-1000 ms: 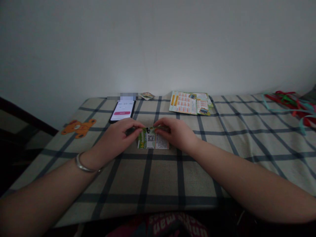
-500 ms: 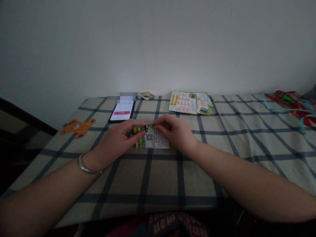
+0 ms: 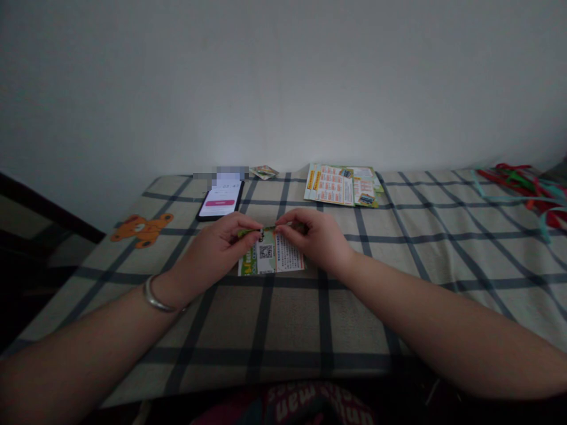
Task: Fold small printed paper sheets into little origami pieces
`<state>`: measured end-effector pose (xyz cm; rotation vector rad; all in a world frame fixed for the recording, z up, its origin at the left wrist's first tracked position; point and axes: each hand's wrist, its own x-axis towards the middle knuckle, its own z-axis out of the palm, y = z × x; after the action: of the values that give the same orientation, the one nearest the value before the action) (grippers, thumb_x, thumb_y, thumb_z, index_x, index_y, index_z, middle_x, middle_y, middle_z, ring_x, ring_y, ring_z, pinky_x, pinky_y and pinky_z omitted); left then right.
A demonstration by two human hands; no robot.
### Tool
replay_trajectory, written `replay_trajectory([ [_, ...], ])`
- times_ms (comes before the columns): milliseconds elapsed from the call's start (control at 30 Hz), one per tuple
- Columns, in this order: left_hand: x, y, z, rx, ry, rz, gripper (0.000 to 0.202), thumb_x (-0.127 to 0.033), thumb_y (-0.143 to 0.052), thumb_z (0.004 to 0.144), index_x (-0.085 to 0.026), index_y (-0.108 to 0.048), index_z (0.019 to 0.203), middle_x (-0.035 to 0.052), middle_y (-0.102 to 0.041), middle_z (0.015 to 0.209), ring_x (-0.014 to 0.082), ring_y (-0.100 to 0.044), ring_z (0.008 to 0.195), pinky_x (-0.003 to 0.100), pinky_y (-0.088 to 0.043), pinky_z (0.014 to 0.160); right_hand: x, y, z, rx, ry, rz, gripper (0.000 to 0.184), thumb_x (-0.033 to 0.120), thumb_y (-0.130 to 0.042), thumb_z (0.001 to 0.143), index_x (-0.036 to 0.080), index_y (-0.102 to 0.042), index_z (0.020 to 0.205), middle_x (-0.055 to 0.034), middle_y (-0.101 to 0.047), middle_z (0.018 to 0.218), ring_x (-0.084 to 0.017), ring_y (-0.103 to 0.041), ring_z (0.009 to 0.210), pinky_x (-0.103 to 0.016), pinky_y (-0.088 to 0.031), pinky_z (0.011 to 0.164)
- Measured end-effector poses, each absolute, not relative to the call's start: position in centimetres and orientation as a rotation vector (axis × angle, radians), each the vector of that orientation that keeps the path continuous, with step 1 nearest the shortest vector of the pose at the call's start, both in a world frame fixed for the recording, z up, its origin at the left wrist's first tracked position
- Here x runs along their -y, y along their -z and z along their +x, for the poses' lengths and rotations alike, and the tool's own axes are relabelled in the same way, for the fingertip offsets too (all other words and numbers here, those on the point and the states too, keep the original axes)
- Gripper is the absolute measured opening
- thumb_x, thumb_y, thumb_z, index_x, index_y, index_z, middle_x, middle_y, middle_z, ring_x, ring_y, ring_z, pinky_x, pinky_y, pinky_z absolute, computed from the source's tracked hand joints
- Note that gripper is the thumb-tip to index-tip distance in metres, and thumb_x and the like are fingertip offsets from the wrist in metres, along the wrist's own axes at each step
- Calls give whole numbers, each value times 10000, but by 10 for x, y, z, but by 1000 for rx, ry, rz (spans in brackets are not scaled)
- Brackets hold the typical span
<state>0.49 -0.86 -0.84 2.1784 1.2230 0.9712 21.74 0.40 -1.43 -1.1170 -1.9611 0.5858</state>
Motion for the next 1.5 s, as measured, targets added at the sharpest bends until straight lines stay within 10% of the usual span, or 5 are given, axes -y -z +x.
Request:
replay_trajectory([
  [1167,-5,11,-4,-991,-411,3092,165,-94,-505,907,-131,-661,948,67,-648,938,204,-576,915,343,-494,829,-15,16,221,2390,-207,-1213,95,206,-623,865,157,-702,885,-50,-620,860,-146,-573,750,-266,-452,694],
  [1500,12,-2,-5,-1072,-284,2967,233,-277,-642,851,-142,-670,1038,82,-640,1057,236,-587,985,397,-495,899,-13,15,221,2603,-165,-776,160,152,-585,862,178,-722,941,-65,-658,910,-186,-583,872,-320,-470,807],
])
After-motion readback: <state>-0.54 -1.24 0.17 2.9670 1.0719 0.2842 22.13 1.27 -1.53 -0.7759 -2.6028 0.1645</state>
